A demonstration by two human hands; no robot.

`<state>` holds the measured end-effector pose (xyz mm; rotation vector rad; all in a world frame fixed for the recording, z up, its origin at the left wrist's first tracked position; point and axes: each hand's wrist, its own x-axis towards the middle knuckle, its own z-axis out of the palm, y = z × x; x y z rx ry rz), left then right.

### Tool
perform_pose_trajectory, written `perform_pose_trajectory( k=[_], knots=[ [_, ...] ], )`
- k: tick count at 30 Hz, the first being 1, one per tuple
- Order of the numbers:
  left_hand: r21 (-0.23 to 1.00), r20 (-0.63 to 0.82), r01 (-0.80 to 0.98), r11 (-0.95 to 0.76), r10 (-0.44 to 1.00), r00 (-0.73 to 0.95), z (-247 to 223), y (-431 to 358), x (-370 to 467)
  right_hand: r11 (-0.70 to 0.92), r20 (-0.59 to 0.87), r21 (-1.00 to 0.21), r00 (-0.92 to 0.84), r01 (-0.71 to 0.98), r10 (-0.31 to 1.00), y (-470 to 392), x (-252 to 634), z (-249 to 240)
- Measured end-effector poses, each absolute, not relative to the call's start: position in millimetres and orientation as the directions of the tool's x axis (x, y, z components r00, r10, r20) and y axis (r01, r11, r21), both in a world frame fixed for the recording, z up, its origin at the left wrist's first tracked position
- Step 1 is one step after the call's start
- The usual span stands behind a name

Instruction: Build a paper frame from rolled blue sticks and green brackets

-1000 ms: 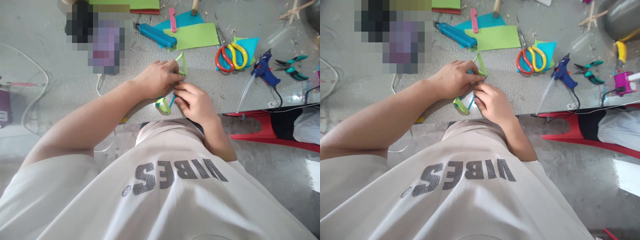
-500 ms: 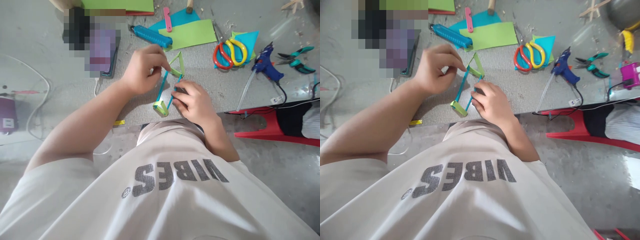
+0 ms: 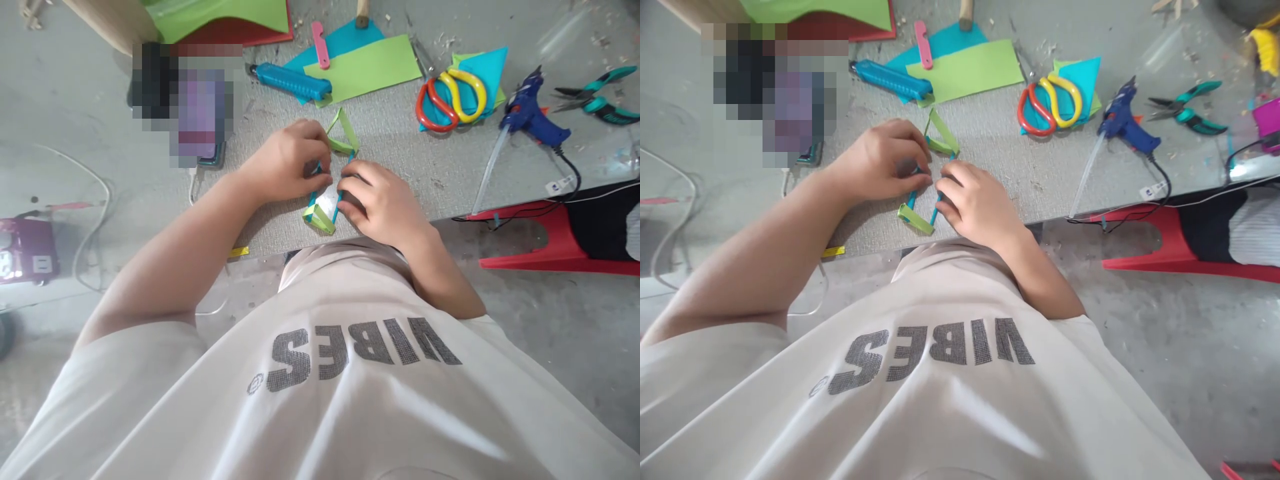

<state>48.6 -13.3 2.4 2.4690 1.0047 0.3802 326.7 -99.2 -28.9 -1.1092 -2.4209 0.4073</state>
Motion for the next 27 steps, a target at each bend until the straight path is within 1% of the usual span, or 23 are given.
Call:
perform_pose_trajectory(
  k=[4,7,12,16,17,20,22,27],
  knots=[
    [0.406,0.018,0.771,-0.491,0.847,0.531,8,-18,51,0.649,0.278,-0.437,-0.593,0.623,0.756,-99,328,-32],
    [0.413,0.006,0.807,-0.421,0.888,0.460,2,-18,50,0.643,0.256,-0.444,-0.600,0.624,0.758,-100,328,-32],
    [0.461,0.072,0.748,-0.477,0.860,0.505,-8,-14,45,0.624,0.200,-0.430,-0.605,0.653,0.771,-104,326,-25],
    [0.442,0.001,0.785,-0.435,0.875,0.484,-12,-9,44,0.608,0.189,-0.421,-0.591,0.673,0.784,-106,325,-22],
    [0.442,0.002,0.782,-0.439,0.873,0.488,-14,-7,43,0.602,0.187,-0.422,-0.585,0.678,0.789,-106,324,-22],
    [0.468,0.091,0.719,-0.514,0.837,0.540,-25,0,38,0.592,0.185,-0.433,-0.576,0.679,0.796,-107,324,-23],
    [0.465,0.132,0.695,-0.549,0.819,0.558,-31,3,35,0.591,0.186,-0.446,-0.576,0.672,0.796,-106,324,-23],
    [0.386,0.032,0.764,-0.517,0.835,0.549,-31,4,36,0.597,0.183,-0.454,-0.586,0.661,0.789,-104,326,-23]
  ],
)
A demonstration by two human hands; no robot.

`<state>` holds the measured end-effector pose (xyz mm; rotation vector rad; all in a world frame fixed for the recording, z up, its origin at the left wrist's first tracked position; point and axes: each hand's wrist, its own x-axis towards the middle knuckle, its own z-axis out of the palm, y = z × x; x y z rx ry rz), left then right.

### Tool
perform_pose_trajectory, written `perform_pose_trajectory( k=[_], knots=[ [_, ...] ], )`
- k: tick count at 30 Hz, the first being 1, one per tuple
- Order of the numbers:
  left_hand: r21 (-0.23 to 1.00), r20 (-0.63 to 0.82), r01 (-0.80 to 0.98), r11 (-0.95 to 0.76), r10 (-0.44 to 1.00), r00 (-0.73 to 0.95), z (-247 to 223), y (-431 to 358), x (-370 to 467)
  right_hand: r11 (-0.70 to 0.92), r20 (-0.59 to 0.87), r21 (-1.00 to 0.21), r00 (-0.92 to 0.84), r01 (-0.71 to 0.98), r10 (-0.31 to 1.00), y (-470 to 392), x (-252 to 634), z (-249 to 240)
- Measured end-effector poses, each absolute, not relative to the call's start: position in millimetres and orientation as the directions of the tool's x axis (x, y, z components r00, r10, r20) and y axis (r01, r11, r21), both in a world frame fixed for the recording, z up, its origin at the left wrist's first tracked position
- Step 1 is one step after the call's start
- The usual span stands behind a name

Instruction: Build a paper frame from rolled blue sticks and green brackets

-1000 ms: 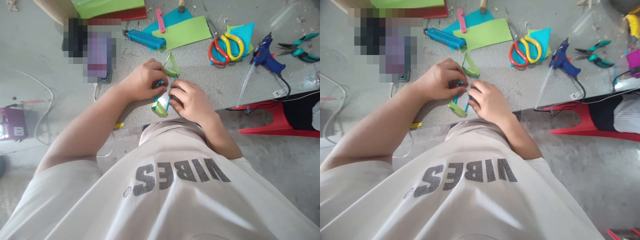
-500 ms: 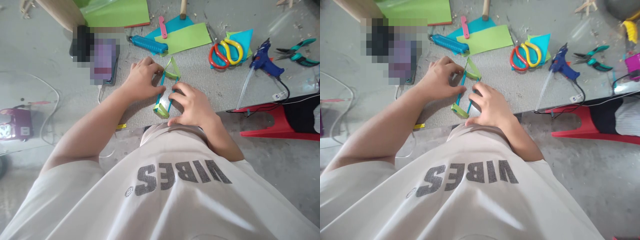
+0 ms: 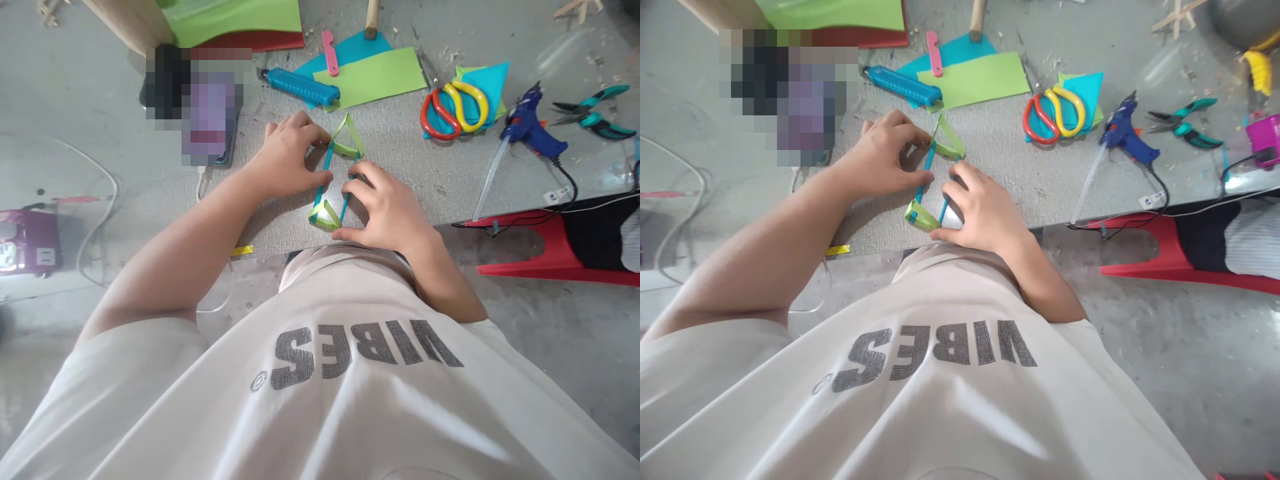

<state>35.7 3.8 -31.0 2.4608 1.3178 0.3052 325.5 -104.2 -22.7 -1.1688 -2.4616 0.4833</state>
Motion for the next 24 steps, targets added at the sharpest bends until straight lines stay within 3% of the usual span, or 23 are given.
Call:
perform_pose_trajectory(
  k=[4,10,24],
  knots=[
    [0.312,0.073,0.737,-0.600,0.788,0.611,-38,7,31,0.596,0.186,-0.461,-0.585,0.658,0.790,-103,327,-24],
    [0.371,0.241,0.616,-0.695,0.713,0.659,-55,15,19,0.582,0.189,-0.467,-0.568,0.666,0.801,-103,326,-25],
    [0.445,0.018,0.769,-0.459,0.863,0.505,-13,-6,40,0.583,0.194,-0.492,-0.572,0.646,0.797,-100,328,-26]
  ],
)
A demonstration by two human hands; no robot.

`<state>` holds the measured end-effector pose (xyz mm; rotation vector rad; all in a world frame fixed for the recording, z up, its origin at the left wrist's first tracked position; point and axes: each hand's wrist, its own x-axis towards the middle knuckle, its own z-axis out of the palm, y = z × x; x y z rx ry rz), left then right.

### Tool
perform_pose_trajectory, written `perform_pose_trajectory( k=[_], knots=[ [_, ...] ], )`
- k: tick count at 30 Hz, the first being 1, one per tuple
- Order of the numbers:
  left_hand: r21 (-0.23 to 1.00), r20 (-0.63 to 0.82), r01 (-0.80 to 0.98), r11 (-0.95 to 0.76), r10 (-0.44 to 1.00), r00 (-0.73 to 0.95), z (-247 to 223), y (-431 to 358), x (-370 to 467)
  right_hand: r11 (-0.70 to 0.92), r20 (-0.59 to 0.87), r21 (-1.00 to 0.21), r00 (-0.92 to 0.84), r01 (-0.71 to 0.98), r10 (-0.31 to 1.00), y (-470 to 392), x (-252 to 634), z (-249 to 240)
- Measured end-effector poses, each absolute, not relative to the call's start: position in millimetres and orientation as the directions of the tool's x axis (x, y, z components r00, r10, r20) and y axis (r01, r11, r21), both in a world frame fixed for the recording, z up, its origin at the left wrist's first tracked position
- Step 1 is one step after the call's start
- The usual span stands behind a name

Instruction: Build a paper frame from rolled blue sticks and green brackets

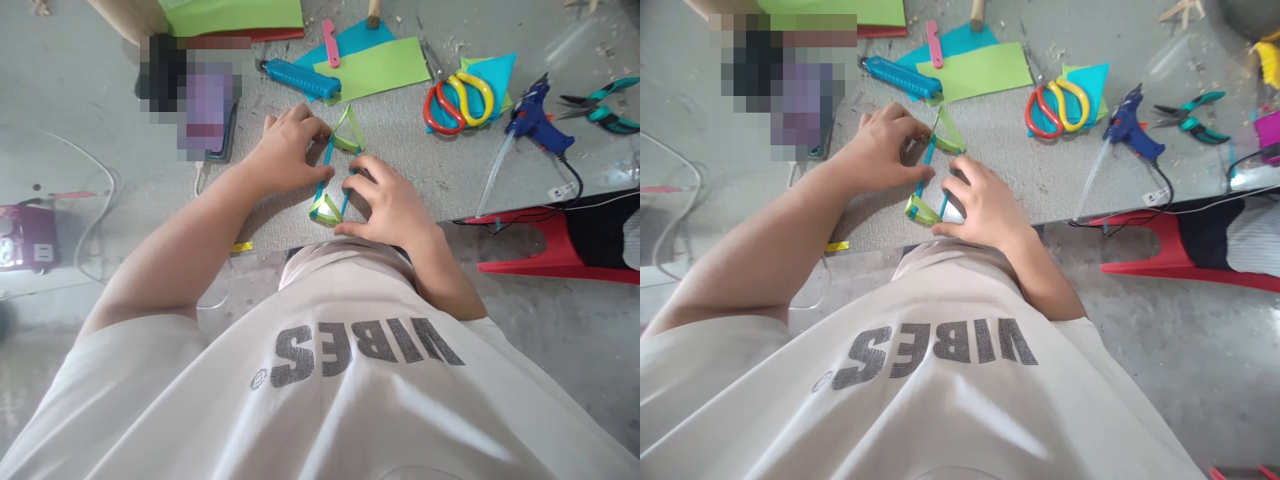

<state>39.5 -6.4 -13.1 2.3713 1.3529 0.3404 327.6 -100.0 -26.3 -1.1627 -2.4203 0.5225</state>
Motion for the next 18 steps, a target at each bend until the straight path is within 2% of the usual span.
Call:
perform_pose_trajectory(
  k=[2,5,9,14,18],
  knots=[
    [0.474,0.043,0.745,-0.469,0.858,0.513,-19,-2,36,0.587,0.199,-0.493,-0.573,0.643,0.795,-100,328,-26],
    [0.570,0.065,0.627,-0.531,0.789,0.610,-24,3,30,0.586,0.196,-0.491,-0.574,0.644,0.795,-99,327,-25],
    [0.651,0.071,0.493,-0.577,0.693,0.718,-8,-2,29,0.574,0.179,-0.506,-0.572,0.644,0.800,-99,327,-24],
    [0.632,0.020,0.522,-0.573,0.686,0.728,15,-10,25,0.576,0.192,-0.514,-0.569,0.636,0.799,-99,328,-27],
    [0.567,0.096,0.539,-0.623,0.700,0.708,8,-12,24,0.575,0.194,-0.516,-0.567,0.635,0.801,-99,328,-29]
  ],
)
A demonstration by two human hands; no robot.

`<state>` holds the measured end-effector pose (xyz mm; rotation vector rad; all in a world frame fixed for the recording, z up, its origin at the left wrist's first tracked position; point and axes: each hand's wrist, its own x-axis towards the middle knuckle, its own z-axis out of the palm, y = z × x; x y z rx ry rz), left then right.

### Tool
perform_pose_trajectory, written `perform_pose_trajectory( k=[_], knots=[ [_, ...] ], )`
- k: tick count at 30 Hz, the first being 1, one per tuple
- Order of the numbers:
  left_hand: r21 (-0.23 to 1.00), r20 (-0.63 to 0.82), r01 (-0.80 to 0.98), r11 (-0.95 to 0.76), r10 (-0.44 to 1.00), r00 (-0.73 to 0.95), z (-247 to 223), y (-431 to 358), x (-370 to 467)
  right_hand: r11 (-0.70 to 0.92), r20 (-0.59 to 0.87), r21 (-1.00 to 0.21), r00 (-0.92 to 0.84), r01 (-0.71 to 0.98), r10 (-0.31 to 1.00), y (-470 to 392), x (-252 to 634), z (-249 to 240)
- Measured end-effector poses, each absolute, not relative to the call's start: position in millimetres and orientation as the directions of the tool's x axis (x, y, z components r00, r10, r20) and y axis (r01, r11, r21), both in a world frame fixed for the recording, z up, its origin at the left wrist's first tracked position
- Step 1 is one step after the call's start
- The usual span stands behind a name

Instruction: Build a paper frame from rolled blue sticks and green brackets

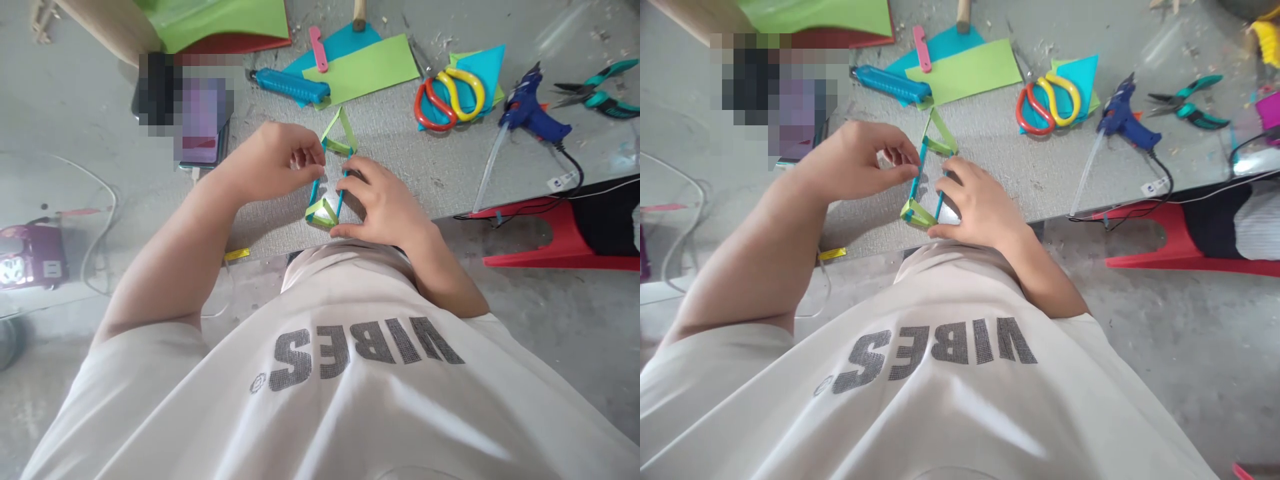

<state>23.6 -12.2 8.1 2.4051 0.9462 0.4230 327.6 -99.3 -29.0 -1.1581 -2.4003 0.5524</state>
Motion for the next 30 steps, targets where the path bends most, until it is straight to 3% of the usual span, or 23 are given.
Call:
perform_pose_trajectory(
  k=[5,11,15,19,30],
  knots=[
    [0.496,0.206,0.590,-0.637,0.747,0.633,-6,-17,39,0.584,0.219,-0.507,-0.561,0.633,0.798,-100,326,-28],
    [0.414,0.231,0.509,-0.755,0.628,0.743,-12,-10,59,0.584,0.222,-0.487,-0.555,0.649,0.802,-101,323,-26],
    [0.435,0.171,0.455,-0.777,0.568,0.805,-18,-8,64,0.585,0.213,-0.479,-0.560,0.654,0.801,-100,324,-25],
    [0.478,0.139,0.477,-0.738,0.599,0.789,-19,-13,64,0.578,0.196,-0.479,-0.561,0.661,0.804,-100,327,-21],
    [0.510,0.218,0.428,-0.746,0.594,0.775,-39,-8,64,0.580,0.159,-0.453,-0.579,0.677,0.800,-95,335,-16]
  ],
)
